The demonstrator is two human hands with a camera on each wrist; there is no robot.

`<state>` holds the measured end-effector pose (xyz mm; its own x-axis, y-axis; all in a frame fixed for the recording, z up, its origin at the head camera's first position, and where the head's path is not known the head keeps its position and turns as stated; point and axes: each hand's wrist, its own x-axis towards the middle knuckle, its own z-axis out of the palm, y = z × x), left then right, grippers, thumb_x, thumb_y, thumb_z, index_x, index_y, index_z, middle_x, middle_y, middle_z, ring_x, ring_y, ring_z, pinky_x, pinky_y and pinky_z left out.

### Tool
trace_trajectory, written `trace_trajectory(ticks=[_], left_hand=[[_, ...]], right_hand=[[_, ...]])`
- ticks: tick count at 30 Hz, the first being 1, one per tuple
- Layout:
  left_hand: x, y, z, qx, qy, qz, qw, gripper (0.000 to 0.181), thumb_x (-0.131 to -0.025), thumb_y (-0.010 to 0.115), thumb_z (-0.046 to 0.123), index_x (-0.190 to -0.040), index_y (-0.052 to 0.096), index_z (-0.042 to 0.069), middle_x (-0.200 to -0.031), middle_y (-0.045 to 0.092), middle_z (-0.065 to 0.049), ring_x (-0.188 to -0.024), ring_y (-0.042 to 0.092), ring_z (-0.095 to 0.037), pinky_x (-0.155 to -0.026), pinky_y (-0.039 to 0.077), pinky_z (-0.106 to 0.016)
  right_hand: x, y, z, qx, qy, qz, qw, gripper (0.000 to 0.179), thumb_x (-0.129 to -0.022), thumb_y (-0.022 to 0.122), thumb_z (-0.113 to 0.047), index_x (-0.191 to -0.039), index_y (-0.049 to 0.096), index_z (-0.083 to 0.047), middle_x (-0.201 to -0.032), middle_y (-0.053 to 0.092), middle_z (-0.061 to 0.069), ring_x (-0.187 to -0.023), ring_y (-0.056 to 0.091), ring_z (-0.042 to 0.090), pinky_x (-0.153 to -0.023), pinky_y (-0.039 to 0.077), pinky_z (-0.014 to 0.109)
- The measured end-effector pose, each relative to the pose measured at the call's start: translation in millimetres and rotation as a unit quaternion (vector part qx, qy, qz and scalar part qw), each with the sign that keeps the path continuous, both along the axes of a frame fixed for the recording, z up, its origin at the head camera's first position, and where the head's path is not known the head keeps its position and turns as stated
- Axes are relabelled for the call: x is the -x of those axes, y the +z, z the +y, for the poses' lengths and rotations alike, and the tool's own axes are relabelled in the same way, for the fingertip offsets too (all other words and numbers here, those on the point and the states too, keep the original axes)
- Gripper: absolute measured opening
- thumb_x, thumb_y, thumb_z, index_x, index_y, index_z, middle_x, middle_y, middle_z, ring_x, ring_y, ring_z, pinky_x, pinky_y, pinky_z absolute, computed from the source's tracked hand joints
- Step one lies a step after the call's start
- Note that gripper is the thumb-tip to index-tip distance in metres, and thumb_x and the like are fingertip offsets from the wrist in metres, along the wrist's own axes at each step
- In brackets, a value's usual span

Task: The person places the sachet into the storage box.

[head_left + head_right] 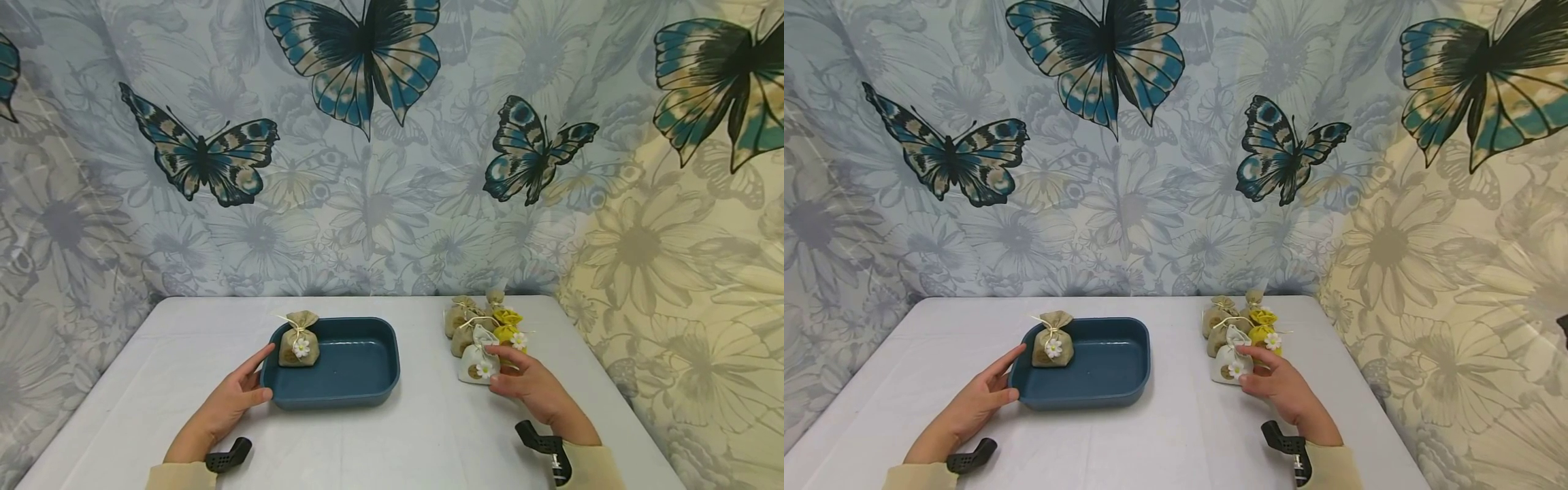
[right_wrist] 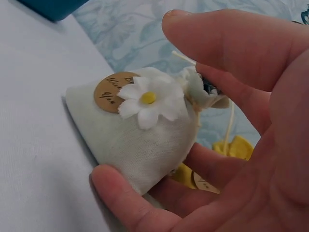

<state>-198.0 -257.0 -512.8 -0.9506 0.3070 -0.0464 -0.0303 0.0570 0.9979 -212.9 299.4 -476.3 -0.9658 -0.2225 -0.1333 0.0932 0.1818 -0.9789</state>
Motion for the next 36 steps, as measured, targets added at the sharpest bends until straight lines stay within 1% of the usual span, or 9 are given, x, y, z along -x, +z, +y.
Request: trace_trajectory(ticks=[2, 4, 6, 9, 11, 15, 23, 29, 36], left_hand=[[0.3, -0.2, 0.0, -0.002, 0.000, 0.000, 1.0000, 0.083, -0.096, 0.068, 0.009, -0.162, 0.017, 0.015, -0.164, -0.002, -0.018, -0.145, 0.009, -0.045, -0.095, 0.038, -0.019], [0.3, -0.3, 0.0, -0.002, 0.000, -0.001, 1.0000, 0.083, -0.096, 0.068, 0.009, -0.162, 0.017, 0.015, -0.164, -0.002, -0.018, -0.145, 0.009, -0.045, -0.095, 0.038, -0.019], [0.0, -0.2, -0.1, -0.002, 0.000, -0.004, 1.0000, 0.083, -0.096, 0.068, 0.009, -0.162, 0.017, 0.016, -0.164, -0.002, -0.018, -0.145, 0.009, -0.045, -0.095, 0.038, -0.019], [-0.6, 0.0, 0.0, -0.001, 0.001, -0.007, 1.0000, 0.083, -0.096, 0.068, 0.010, -0.162, 0.017, 0.016, -0.164, -0.003, -0.018, -0.145, 0.008, -0.045, -0.095, 0.038, -0.020], [-1.0, 0.6, 0.2, -0.002, 0.000, -0.008, 1.0000, 0.083, -0.096, 0.068, 0.010, -0.162, 0.017, 0.016, -0.164, -0.003, -0.018, -0.145, 0.007, -0.045, -0.095, 0.038, -0.020], [-1.5, 2.1, 1.0, -0.002, 0.001, -0.006, 1.0000, 0.083, -0.096, 0.068, 0.010, -0.162, 0.017, 0.016, -0.164, -0.002, -0.018, -0.145, 0.008, -0.045, -0.095, 0.038, -0.018], [-2.7, 2.9, 0.8, -0.007, -0.008, 0.004, 0.9999, 0.084, -0.096, 0.067, 0.007, -0.161, 0.015, 0.012, -0.163, -0.004, -0.021, -0.144, 0.006, -0.048, -0.094, 0.038, -0.017], [-0.5, 0.3, -1.0, -0.004, -0.004, 0.004, 1.0000, 0.084, -0.096, 0.068, 0.007, -0.161, 0.016, 0.013, -0.164, -0.004, -0.019, -0.145, 0.005, -0.047, -0.094, 0.037, -0.016], [0.4, 0.4, -0.8, -0.007, -0.006, 0.007, 0.9999, 0.083, -0.096, 0.067, 0.006, -0.161, 0.016, 0.014, -0.163, -0.004, -0.019, -0.145, 0.005, -0.047, -0.094, 0.037, -0.016]], right_hand=[[1.3, -2.9, 0.2, -0.005, 0.004, 0.009, 0.9999, 0.065, -0.088, 0.076, -0.006, -0.146, 0.048, -0.002, -0.161, 0.012, 0.021, -0.138, 0.022, 0.055, -0.088, 0.051, 0.042], [2.8, -5.6, -0.4, -0.017, 0.008, 0.018, 0.9997, 0.065, -0.088, 0.077, -0.006, -0.146, 0.048, -0.001, -0.161, 0.012, 0.023, -0.138, 0.020, 0.056, -0.087, 0.051, 0.042], [4.0, -7.7, -2.4, -0.036, 0.002, 0.024, 0.9991, 0.064, -0.086, 0.078, -0.006, -0.144, 0.052, -0.002, -0.159, 0.018, 0.024, -0.134, 0.031, 0.053, -0.084, 0.053, 0.041], [5.1, -9.1, -6.4, -0.069, -0.013, 0.029, 0.9971, 0.059, -0.085, 0.079, -0.005, -0.140, 0.058, -0.006, -0.152, 0.032, 0.024, -0.118, 0.050, 0.041, -0.079, 0.055, 0.039], [5.4, -9.7, -8.8, -0.084, -0.027, 0.030, 0.9956, 0.056, -0.084, 0.079, -0.003, -0.137, 0.061, -0.007, -0.144, 0.042, 0.023, -0.107, 0.056, 0.032, -0.075, 0.055, 0.038], [6.0, -11.8, -11.0, -0.089, -0.042, 0.027, 0.9948, 0.050, -0.084, 0.078, 0.000, -0.132, 0.064, -0.006, -0.131, 0.054, 0.020, -0.095, 0.062, 0.026, -0.072, 0.056, 0.039], [8.6, -20.4, -9.7, -0.078, -0.053, 0.038, 0.9948, 0.045, -0.084, 0.078, 0.000, -0.127, 0.065, -0.003, -0.128, 0.056, 0.020, -0.094, 0.064, 0.026, -0.069, 0.057, 0.040], [9.0, -23.8, -10.5, -0.092, -0.073, 0.058, 0.9914, 0.042, -0.084, 0.078, 0.002, -0.125, 0.066, -0.004, -0.120, 0.060, 0.017, -0.089, 0.065, 0.026, -0.065, 0.057, 0.040], [9.1, -25.2, -10.6, -0.081, -0.090, 0.068, 0.9904, 0.041, -0.082, 0.077, 0.007, -0.121, 0.067, -0.001, -0.115, 0.058, 0.017, -0.084, 0.064, 0.025, -0.062, 0.057, 0.041]])
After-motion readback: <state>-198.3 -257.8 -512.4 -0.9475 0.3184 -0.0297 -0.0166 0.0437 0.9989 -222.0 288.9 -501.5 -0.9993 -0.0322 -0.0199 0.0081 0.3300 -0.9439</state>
